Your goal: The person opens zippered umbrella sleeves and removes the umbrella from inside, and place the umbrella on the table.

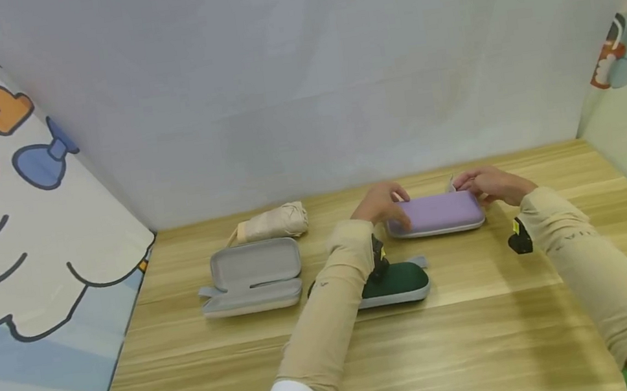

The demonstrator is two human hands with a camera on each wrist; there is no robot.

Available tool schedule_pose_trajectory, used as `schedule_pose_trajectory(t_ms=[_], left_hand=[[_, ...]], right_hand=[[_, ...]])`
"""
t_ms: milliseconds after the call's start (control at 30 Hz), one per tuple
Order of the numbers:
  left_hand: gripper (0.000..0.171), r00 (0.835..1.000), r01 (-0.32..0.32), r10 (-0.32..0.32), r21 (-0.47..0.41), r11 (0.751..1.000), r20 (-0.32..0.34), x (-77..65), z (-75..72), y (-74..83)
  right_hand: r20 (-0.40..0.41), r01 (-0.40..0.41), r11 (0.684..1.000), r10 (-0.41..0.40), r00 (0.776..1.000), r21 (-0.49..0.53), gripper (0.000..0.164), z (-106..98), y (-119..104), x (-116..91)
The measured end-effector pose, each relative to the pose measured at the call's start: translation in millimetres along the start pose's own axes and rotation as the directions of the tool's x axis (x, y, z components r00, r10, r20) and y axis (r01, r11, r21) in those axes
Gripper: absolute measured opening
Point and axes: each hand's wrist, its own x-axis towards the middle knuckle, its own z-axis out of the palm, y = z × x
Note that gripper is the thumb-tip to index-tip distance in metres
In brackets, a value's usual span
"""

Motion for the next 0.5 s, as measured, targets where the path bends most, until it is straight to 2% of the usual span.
schedule_pose_trajectory(t_ms=[267,400,500], left_hand=[[0.045,1.0,0.019,-0.019,0.034,0.999,-0.005,1.3,1.9,1.0],[0.045,0.999,0.032,-0.031,0.047,0.998,-0.01,-0.1,1.4,3.3],[0.045,0.999,0.037,-0.037,0.07,0.997,-0.013,-1.4,1.1,5.3]], right_hand=[[0.028,0.061,0.998,-0.061,0.998,-0.007,0.04,-6,9,3],[-0.021,0.105,0.993,-0.106,0.994,-0.053,0.033,-10,12,7],[-0.088,0.16,0.974,-0.176,0.981,-0.16,0.025,-7,10,10]])
